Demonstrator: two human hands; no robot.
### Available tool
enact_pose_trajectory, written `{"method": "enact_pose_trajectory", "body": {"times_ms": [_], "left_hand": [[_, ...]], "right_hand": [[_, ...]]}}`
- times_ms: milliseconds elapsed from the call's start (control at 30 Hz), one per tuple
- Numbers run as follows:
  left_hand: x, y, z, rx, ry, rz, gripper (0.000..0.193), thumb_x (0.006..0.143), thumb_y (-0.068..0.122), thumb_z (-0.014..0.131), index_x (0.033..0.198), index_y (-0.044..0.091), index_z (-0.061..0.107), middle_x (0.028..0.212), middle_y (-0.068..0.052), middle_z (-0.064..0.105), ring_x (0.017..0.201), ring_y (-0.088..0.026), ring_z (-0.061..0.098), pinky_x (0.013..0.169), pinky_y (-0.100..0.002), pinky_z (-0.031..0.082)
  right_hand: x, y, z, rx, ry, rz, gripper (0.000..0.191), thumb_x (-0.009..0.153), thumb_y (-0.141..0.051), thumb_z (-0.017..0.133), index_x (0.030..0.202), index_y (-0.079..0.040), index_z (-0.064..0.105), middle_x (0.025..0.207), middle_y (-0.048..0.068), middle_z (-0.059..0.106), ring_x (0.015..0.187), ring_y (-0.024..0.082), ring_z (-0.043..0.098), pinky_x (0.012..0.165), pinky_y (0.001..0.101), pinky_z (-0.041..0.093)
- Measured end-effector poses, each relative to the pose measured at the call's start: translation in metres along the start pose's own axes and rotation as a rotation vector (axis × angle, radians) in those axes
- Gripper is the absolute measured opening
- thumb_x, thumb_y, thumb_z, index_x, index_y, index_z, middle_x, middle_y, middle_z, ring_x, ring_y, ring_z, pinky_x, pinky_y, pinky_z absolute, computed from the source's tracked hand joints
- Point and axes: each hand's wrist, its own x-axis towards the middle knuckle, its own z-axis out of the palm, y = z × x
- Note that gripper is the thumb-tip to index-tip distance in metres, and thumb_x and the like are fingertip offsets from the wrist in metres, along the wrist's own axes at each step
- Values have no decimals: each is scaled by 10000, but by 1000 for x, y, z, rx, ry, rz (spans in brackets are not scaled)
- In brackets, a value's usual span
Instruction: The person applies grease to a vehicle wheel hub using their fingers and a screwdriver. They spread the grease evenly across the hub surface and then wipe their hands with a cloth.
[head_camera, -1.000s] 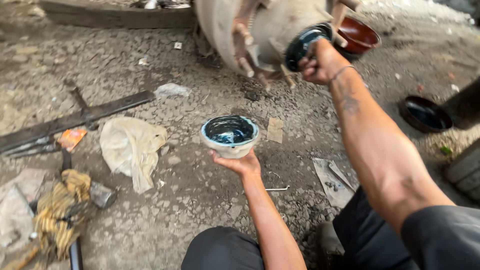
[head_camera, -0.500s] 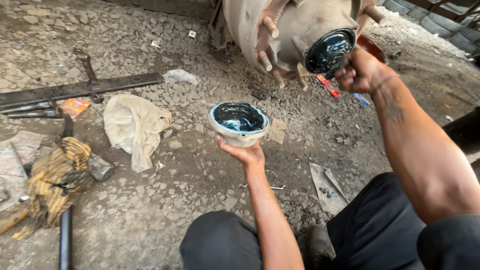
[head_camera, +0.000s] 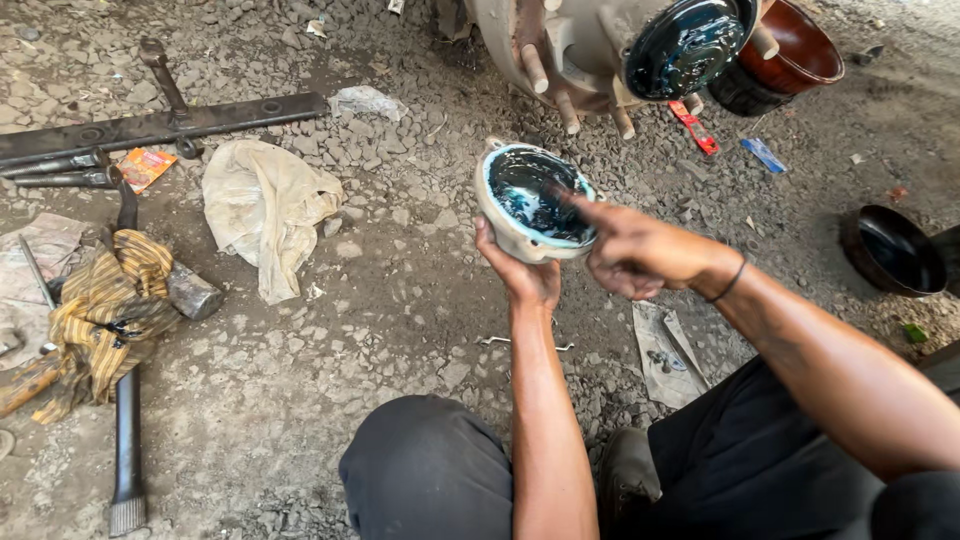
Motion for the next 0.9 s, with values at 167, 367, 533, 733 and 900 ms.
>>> {"method": "enact_pose_trajectory", "body": {"times_ms": [167, 367, 533, 733, 900], "left_hand": [[2, 10, 4, 62, 95, 64, 887, 857, 759, 337, 1529, 181, 377, 1481, -134, 487, 1352, -314, 517, 1031, -579, 537], [5, 2, -8, 120, 103, 93, 878, 893, 756, 336, 1538, 164, 397, 1507, -151, 475, 1383, -336, 498, 1070, -573, 514], [12, -3, -22, 75, 167, 37, 867, 870, 759, 299, 1543, 220, 387, 1506, -90, 492, 1380, -331, 501, 1063, -567, 517], [13, -7, -19, 60, 213, -81, 841, 859, 759, 304, 1522, 256, 426, 1495, -63, 519, 1341, -310, 550, 998, -563, 549], [7, -18, -12, -4, 237, -84, 892, 856, 812, 293, 1510, 231, 465, 1456, -99, 560, 1287, -312, 589, 919, -523, 599]], "right_hand": [[-1, 1, -3, -334, 5, 109, 984, 806, -32, 464, 1650, -231, -1, 528, 32, 563, 350, 98, 454, 321, 272, 397], [2, 12, -6, -340, -3, 134, 1015, 770, -55, 462, 1682, -239, 56, 513, 19, 540, 356, 105, 466, 331, 275, 396], [-15, 20, -30, -410, -70, 181, 965, 792, -104, 490, 1668, -217, 102, 500, 16, 507, 368, 113, 458, 345, 283, 386], [-14, 28, -59, -402, 5, -30, 901, 809, -93, 520, 1628, -118, 145, 534, 15, 532, 400, 114, 470, 365, 293, 381], [-4, 45, -57, -600, 81, -193, 976, 823, -90, 540, 1648, -97, 18, 558, 39, 621, 446, 99, 556, 443, 254, 470]]}}
